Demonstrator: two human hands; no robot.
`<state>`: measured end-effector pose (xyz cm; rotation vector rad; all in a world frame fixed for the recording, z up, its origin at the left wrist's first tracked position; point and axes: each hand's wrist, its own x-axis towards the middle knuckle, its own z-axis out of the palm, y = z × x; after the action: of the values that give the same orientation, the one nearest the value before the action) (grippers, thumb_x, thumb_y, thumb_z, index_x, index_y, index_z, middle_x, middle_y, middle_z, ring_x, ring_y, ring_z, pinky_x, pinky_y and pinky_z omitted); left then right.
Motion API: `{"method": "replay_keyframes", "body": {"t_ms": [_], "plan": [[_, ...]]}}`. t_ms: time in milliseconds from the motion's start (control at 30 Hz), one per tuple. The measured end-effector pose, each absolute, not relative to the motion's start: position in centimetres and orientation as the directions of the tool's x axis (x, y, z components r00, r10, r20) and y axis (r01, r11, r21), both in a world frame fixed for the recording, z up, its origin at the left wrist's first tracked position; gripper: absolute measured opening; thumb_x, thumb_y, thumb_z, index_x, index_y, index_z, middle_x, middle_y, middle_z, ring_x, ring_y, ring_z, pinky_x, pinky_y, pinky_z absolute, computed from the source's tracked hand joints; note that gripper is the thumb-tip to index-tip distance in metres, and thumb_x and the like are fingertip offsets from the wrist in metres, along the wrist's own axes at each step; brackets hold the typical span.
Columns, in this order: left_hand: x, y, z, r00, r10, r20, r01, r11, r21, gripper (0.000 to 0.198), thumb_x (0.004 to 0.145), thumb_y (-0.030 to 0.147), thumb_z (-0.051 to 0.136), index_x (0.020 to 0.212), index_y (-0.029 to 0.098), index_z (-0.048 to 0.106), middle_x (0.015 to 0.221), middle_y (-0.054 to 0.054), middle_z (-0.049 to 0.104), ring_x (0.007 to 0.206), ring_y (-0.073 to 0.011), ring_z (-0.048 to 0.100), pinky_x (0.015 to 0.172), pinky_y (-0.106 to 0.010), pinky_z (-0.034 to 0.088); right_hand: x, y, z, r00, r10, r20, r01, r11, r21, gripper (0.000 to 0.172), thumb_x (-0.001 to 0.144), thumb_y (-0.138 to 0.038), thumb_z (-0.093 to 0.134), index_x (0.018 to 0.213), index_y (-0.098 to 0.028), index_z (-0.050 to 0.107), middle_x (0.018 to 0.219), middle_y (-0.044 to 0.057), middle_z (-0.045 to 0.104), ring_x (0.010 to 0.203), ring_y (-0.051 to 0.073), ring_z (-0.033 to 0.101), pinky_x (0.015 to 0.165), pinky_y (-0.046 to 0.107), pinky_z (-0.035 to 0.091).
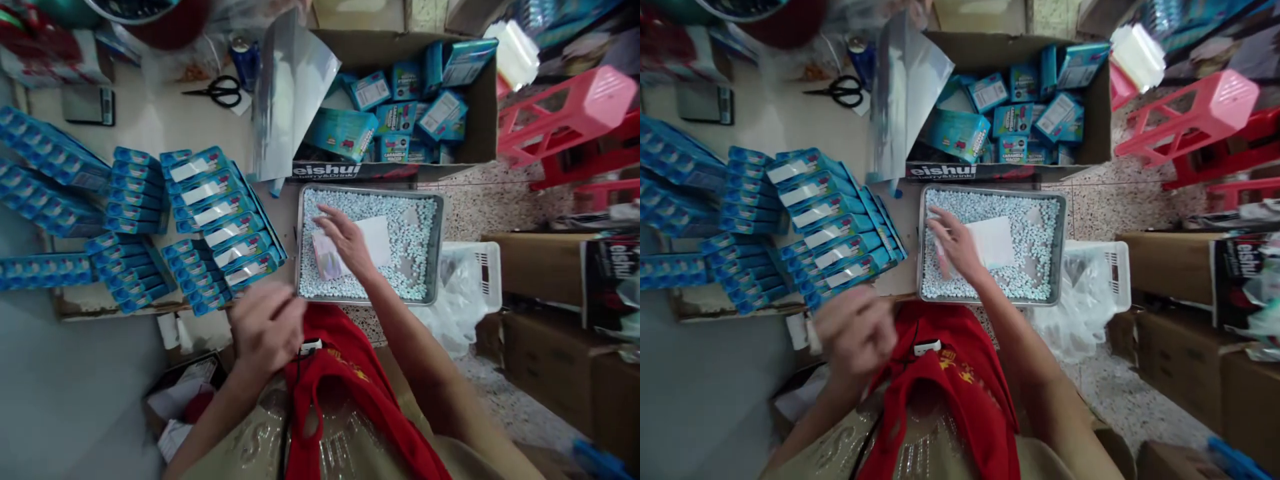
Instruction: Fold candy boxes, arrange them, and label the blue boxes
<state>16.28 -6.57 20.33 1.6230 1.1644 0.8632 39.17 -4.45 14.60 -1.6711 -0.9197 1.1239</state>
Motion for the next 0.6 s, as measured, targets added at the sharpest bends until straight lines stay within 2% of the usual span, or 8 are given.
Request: {"method": "replay_keyframes", "body": {"t_ms": [67,133,200,267,333,433,533,600], "plan": [[21.0,-7.7,17.3,0.486,0.869,0.090,0.362,-0.294,0.884,0.029,0.093,0.025,0.072,0.121,0.033,0.074,0.120,-0.007,0.073,0.120,-0.0279,0.067,0.114,-0.048,0.050,43.3,-7.7,11.8,0.576,0.769,-0.277,0.213,-0.468,-0.858,0.052,0.092,-0.063,0.062,0.116,-0.019,0.077,0.105,0.012,0.079,0.097,0.027,0.072,0.094,0.047,0.058],[26.1,-6.7,12.8,0.418,0.908,0.007,0.507,-0.240,0.828,0.032,0.098,0.019,0.060,0.128,0.022,0.071,0.126,-0.014,0.070,0.124,-0.0294,0.063,0.113,-0.048,0.048,46.2,-10.0,9.0,0.641,0.733,-0.229,0.310,-0.520,-0.796,0.040,0.093,-0.054,0.059,0.103,-0.019,0.077,0.097,0.011,0.078,0.088,0.025,0.070,0.089,0.045,0.058],[30.0,-4.4,8.0,0.313,0.940,-0.135,0.653,-0.110,0.749,0.042,0.092,0.016,0.067,0.134,0.016,0.066,0.138,-0.018,0.064,0.132,-0.0327,0.057,0.117,-0.050,0.042,47.2,-11.0,6.9,0.569,0.808,-0.155,0.460,-0.469,-0.754,0.033,0.097,-0.043,0.053,0.104,-0.020,0.077,0.101,0.012,0.078,0.093,0.026,0.068,0.092,0.045,0.056],[31.8,-2.0,4.2,0.306,0.895,-0.325,0.753,-0.018,0.658,0.041,0.085,0.019,0.077,0.125,0.013,0.070,0.128,-0.019,0.069,0.126,-0.0338,0.059,0.113,-0.048,0.044,46.8,-11.0,5.3,0.448,0.890,-0.087,0.616,-0.377,-0.692,0.034,0.100,-0.033,0.048,0.113,-0.020,0.077,0.115,0.014,0.076,0.106,0.028,0.064,0.100,0.047,0.053],[32.2,-0.4,2.3,0.352,0.809,-0.470,0.794,0.009,0.608,0.027,0.083,0.020,0.079,0.109,0.013,0.075,0.112,-0.016,0.073,0.113,-0.0310,0.065,0.105,-0.043,0.048,45.9,-10.4,4.4,0.339,0.937,-0.081,0.723,-0.315,-0.615,0.038,0.101,-0.026,0.047,0.126,-0.018,0.073,0.130,0.015,0.072,0.117,0.030,0.059,0.106,0.048,0.048],[31.5,-0.3,2.7,0.429,0.763,-0.483,0.747,0.002,0.665,0.008,0.086,0.019,0.075,0.093,0.015,0.078,0.105,-0.013,0.073,0.104,-0.0253,0.067,0.096,-0.036,0.050,45.1,-9.9,4.1,0.236,0.963,-0.128,0.807,-0.268,-0.526,0.036,0.102,-0.027,0.052,0.131,-0.018,0.071,0.136,0.014,0.070,0.125,0.033,0.054,0.106,0.049,0.044],[29.8,-1.9,6.1,0.466,0.765,-0.444,0.633,0.062,0.771,0.008,0.089,0.019,0.071,0.089,0.015,0.078,0.101,-0.010,0.075,0.098,-0.0221,0.069,0.090,-0.032,0.052,45.1,-10.7,5.8,0.182,0.977,-0.107,0.837,-0.212,-0.505,0.024,0.103,-0.035,0.057,0.112,-0.024,0.076,0.114,0.012,0.074,0.120,0.032,0.055,0.109,0.050,0.039],[27.7,-3.4,9.2,0.476,0.740,-0.476,0.568,0.154,0.808,0.011,0.089,0.022,0.070,0.087,0.016,0.079,0.090,-0.007,0.077,0.089,-0.0203,0.071,0.084,-0.030,0.053,44.9,-11.7,8.2,0.088,0.991,-0.099,0.807,-0.129,-0.576,0.022,0.104,-0.034,0.056,0.098,-0.025,0.074,0.097,0.009,0.072,0.106,0.029,0.060,0.103,0.047,0.044]]}}
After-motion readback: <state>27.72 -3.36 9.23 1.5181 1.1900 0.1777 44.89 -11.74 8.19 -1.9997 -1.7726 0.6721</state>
